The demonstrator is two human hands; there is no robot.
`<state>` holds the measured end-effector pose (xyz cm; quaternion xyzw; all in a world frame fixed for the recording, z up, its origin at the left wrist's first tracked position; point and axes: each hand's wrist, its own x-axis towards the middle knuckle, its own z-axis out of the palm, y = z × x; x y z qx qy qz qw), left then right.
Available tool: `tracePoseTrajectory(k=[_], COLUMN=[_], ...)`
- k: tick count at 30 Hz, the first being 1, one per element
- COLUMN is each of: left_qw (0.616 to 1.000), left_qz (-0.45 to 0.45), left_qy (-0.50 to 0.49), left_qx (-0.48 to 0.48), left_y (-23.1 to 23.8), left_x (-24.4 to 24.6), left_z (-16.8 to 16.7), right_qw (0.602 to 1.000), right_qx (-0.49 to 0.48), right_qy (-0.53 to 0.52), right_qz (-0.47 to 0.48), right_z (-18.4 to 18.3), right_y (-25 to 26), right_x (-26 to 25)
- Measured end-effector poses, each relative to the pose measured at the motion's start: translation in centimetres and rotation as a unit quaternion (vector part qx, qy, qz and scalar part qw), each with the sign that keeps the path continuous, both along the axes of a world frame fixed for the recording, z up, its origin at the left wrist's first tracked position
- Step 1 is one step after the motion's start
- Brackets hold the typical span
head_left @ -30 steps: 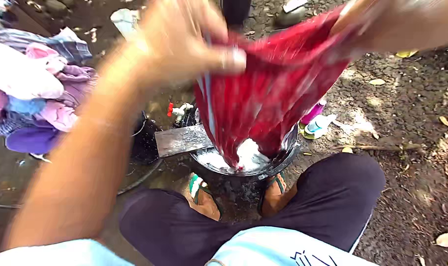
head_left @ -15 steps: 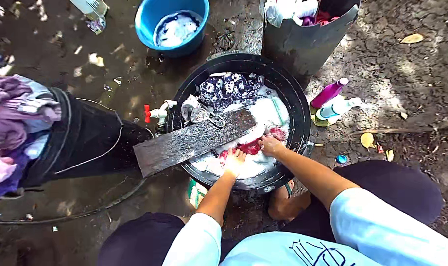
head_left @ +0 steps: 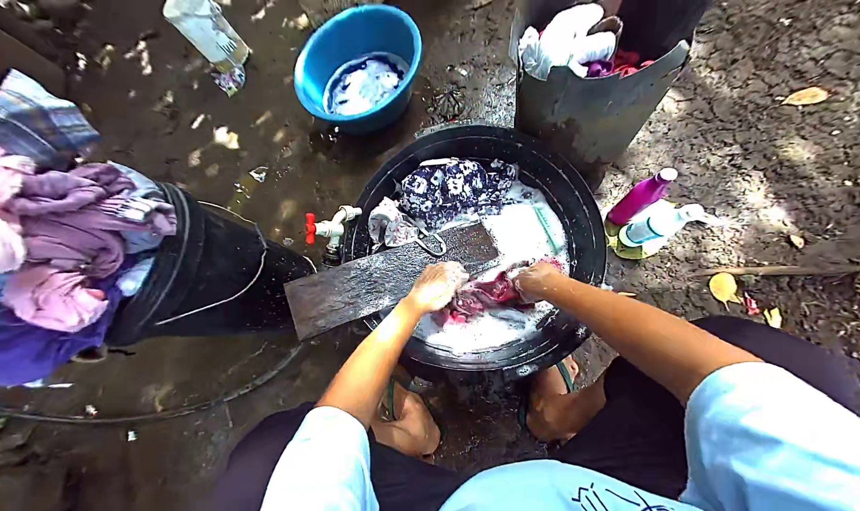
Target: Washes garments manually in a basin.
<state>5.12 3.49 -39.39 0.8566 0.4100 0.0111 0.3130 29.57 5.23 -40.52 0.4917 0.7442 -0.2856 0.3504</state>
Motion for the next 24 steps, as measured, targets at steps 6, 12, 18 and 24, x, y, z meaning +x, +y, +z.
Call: tracePoseTrajectory(k=[6,12,18,24], left_qw=[0.959,0.975,0.984,0.954], left_qz=[0.219,0.209,0.040,-0.029], left_qy=[0.181,0.065,0.006,0.280], left_qx=[0.020,0.040,-0.174,-0.102], left_y=[5.2,1.1,-4.2,-3.5], left_x=[-5.1,-1.0,6.9,1.2], left_z=[0.9,3.2,1.8,6.6], right_qw=[1.000,1.000,0.984,0.946], right_qx=[-0.014,0.005,0.039,0.179], right_qy=[0.001,0.009,0.081,0.135], right_qz=[-0.012,0.030,0.153,0.236], right_z=[2.4,5.3,15.0,21.9], right_y=[-1.3,-0.5,-1.7,-3.6], right_x=[-1.0,-0.7,-2.4,2.9])
